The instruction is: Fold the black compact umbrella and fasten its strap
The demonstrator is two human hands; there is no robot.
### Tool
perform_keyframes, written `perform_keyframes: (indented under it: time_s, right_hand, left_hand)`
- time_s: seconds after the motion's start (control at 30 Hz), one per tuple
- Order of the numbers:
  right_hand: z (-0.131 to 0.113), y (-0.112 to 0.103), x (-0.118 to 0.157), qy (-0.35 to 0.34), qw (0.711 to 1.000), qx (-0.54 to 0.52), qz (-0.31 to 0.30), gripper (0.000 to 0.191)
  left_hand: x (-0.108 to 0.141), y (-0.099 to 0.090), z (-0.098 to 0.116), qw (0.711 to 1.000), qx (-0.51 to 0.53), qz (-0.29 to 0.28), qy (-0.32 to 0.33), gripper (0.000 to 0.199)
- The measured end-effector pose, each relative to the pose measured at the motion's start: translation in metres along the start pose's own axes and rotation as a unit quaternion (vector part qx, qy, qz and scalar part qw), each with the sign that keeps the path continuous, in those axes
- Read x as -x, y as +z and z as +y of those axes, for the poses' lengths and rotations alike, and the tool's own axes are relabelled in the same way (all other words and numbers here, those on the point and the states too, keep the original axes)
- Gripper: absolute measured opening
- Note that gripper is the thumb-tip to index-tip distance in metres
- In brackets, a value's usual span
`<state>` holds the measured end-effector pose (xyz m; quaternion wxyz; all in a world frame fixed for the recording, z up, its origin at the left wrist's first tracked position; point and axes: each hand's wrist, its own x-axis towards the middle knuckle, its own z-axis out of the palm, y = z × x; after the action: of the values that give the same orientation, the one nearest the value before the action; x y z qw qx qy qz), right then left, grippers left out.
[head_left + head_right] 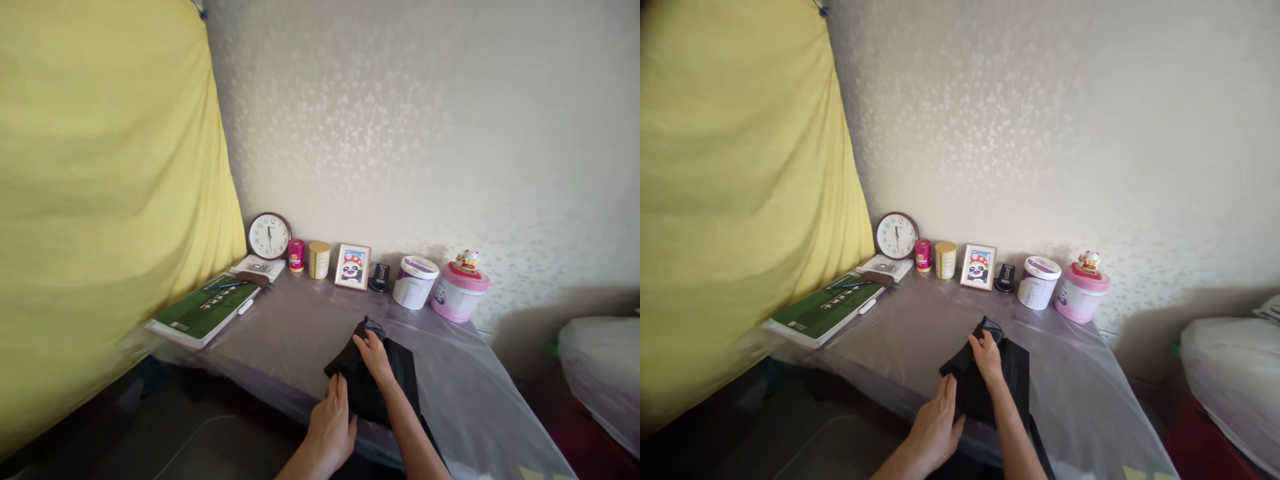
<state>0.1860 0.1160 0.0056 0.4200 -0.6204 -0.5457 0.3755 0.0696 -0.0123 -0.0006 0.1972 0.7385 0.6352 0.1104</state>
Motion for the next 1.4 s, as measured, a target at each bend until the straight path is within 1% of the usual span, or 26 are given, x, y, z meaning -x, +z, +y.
perform_keyframes:
  time_s: [0.1, 0.17, 0.23, 0.3, 0.4, 0.5, 0.57, 0.7, 0.77, 0.87, 0.97, 1.07, 1.23, 1.4]
  right_hand:
    - [-0.001, -0.001, 0.0, -0.001, 0.999, 0.029, -0.016, 0.042]
    - [-0.003, -0.001, 0.002, -0.012, 0.999, 0.025, -0.043, 0.04]
    - [-0.006, -0.001, 0.005, -0.034, 0.996, 0.023, -0.076, 0.037]
    - [-0.01, -0.001, 0.007, -0.064, 0.992, 0.042, -0.103, 0.033]
    - [-0.015, -0.001, 0.01, -0.107, 0.982, 0.103, -0.116, 0.028]
    - [-0.017, -0.001, 0.012, -0.134, 0.974, 0.143, -0.118, 0.026]
    - [-0.017, -0.002, 0.014, -0.151, 0.969, 0.156, -0.12, 0.026]
    - [-0.017, -0.005, 0.027, -0.2, 0.953, 0.167, -0.157, 0.028]
    - [-0.018, -0.006, 0.034, -0.242, 0.937, 0.182, -0.172, 0.029]
    - [-0.015, -0.008, 0.039, -0.312, 0.912, 0.202, -0.172, 0.029]
    - [-0.009, -0.009, 0.029, -0.362, 0.887, 0.225, -0.175, 0.03]
    - [-0.003, -0.01, 0.009, -0.376, 0.872, 0.268, -0.16, 0.031]
    - [0.0, -0.015, -0.023, -0.348, 0.868, 0.328, -0.133, 0.035]
    - [-0.001, -0.02, -0.044, -0.301, 0.868, 0.378, -0.11, 0.034]
  left_hand:
    - [0.012, -0.007, 0.0, 1.0, 0.01, 0.014, -0.005, 0.068]
    - [0.018, -0.013, 0.0, 1.0, 0.0, 0.025, -0.007, 0.066]
    - [0.02, -0.018, 0.001, 0.999, -0.011, 0.033, 0.013, 0.065]
    - [0.018, -0.022, 0.003, 0.998, -0.019, 0.029, 0.05, 0.066]
    - [0.01, -0.024, 0.006, 0.997, -0.023, 0.007, 0.074, 0.079]
    - [0.001, -0.023, 0.008, 0.998, -0.023, -0.001, 0.062, 0.098]
    - [-0.003, -0.02, 0.009, 0.998, -0.024, -0.009, 0.056, 0.103]
    - [-0.009, -0.013, 0.006, 0.999, -0.022, -0.02, 0.04, 0.106]
    - [-0.011, -0.009, 0.005, 0.999, -0.018, -0.022, 0.035, 0.106]
    - [-0.012, -0.007, 0.004, 0.999, -0.012, -0.025, 0.038, 0.105]
    - [-0.013, -0.009, 0.005, 0.999, -0.005, -0.035, 0.029, 0.111]
    - [-0.014, -0.014, 0.008, 0.998, -0.003, -0.059, 0.008, 0.111]
    - [-0.01, -0.021, 0.011, 0.997, -0.01, -0.076, -0.002, 0.104]
    - [-0.009, -0.018, 0.012, 0.997, -0.025, -0.075, -0.012, 0.103]
